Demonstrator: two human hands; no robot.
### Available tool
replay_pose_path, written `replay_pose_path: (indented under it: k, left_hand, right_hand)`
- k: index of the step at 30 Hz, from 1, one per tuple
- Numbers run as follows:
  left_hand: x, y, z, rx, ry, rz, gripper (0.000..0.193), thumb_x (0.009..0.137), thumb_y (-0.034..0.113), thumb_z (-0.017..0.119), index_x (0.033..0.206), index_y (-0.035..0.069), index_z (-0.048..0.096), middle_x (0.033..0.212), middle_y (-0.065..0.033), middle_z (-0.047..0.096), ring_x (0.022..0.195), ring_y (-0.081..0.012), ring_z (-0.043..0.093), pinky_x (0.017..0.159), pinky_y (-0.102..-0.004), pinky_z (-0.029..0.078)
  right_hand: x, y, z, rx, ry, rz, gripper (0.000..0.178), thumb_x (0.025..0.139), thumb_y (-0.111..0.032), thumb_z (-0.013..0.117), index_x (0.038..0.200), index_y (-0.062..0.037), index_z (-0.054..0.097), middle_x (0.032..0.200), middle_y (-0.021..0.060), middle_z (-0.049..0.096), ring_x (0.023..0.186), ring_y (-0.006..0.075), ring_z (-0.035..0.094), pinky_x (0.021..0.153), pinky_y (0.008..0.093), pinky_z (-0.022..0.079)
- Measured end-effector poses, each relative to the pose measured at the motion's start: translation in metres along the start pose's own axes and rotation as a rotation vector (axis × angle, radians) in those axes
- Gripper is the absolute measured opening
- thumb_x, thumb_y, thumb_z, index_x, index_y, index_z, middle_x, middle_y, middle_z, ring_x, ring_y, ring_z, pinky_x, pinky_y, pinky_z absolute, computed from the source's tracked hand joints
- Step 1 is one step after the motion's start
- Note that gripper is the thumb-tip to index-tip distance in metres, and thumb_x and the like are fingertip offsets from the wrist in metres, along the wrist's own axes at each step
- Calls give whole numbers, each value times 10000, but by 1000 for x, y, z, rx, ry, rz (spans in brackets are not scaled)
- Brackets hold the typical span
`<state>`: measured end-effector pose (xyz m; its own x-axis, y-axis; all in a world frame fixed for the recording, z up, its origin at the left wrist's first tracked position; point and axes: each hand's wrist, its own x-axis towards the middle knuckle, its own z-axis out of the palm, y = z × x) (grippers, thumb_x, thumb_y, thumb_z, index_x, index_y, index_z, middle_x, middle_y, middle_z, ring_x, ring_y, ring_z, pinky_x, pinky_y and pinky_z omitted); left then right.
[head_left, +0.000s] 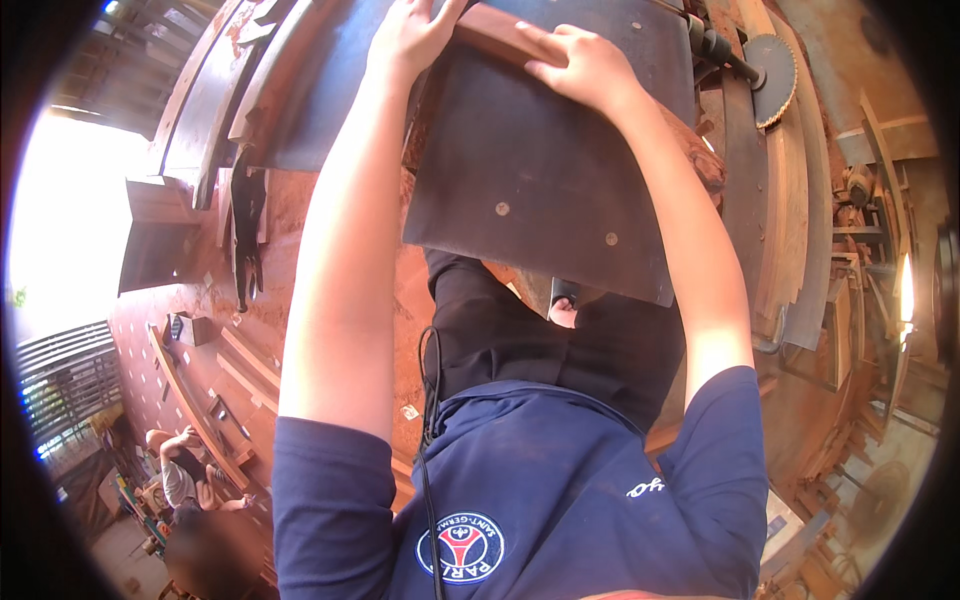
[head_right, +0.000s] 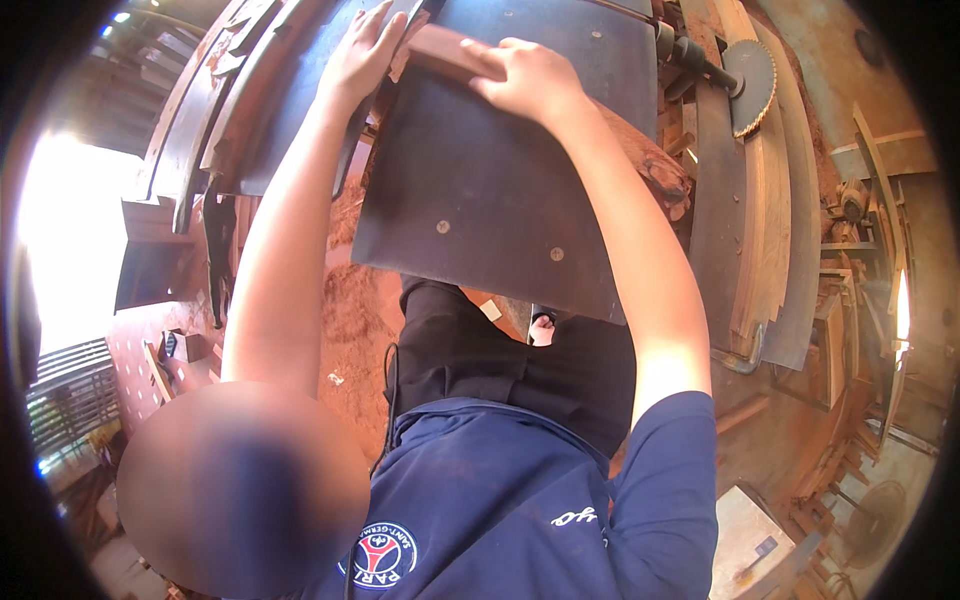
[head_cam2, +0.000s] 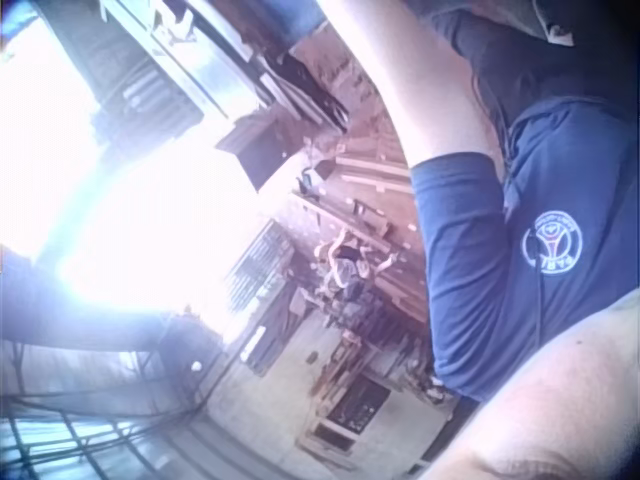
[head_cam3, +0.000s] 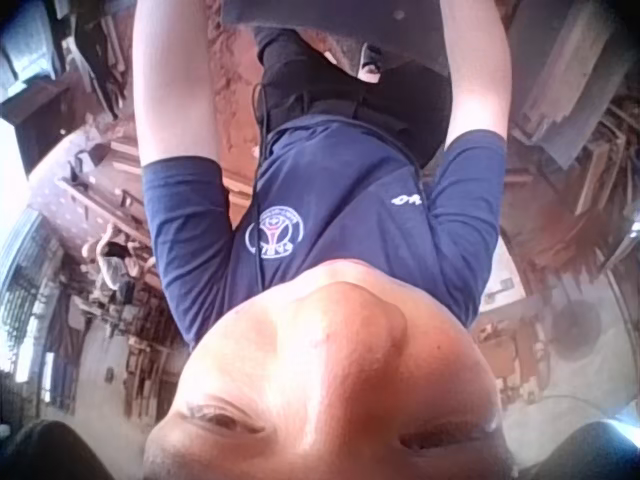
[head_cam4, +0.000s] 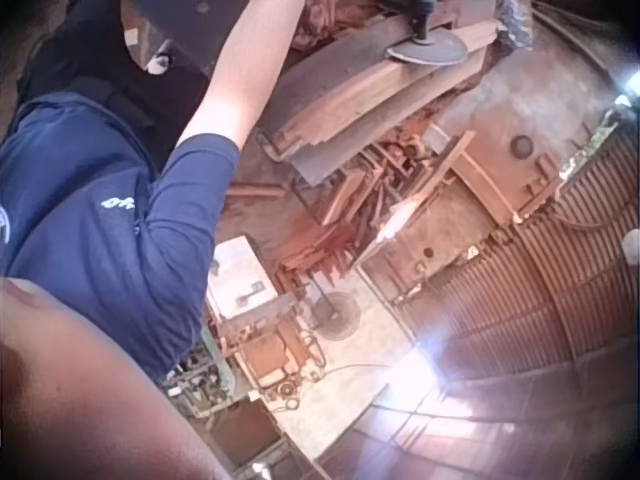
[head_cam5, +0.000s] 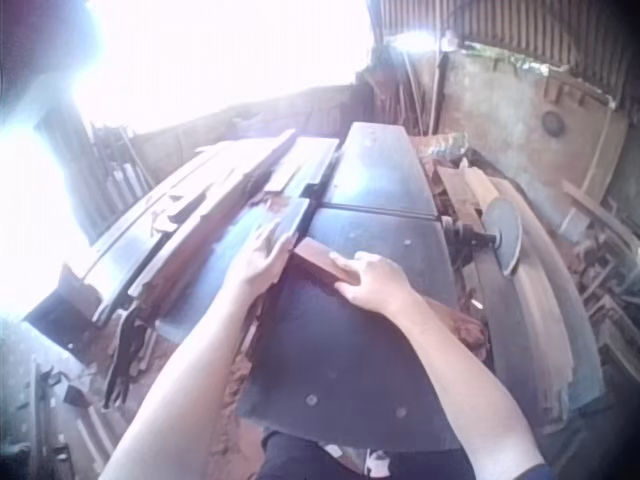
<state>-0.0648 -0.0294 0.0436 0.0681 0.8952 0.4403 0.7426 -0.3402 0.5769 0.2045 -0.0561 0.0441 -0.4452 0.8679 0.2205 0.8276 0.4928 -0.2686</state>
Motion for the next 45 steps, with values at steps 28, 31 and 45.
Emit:
replay_pose_path:
  k: [28,31,45]
  left_hand:
    - [9,-12,13,139,81,-53,614,1112,468,468,1499,4,577,1561,-276,548,1516,-439,434,1266,-468,343]
    - [12,-50,13,174,68,8,714,1097,658,417,1527,111,581,1645,-155,511,1604,-448,312,1317,-481,265]
    - [7,-56,14,454,-42,283,487,1112,367,468,1430,32,625,1484,-273,591,1456,-459,472,1253,-500,349]
  right_hand:
    - [-45,53,-10,-210,185,69,571,947,-546,738,1489,-379,667,1128,75,733,1132,284,686,1004,442,540]
    - [-27,62,-5,-243,210,89,567,971,-556,709,1507,-379,651,1191,67,741,1181,283,680,1033,442,529]
    - [-205,-86,-64,143,-145,-325,683,755,-264,870,1423,-283,731,1027,30,651,1013,261,616,943,425,497]
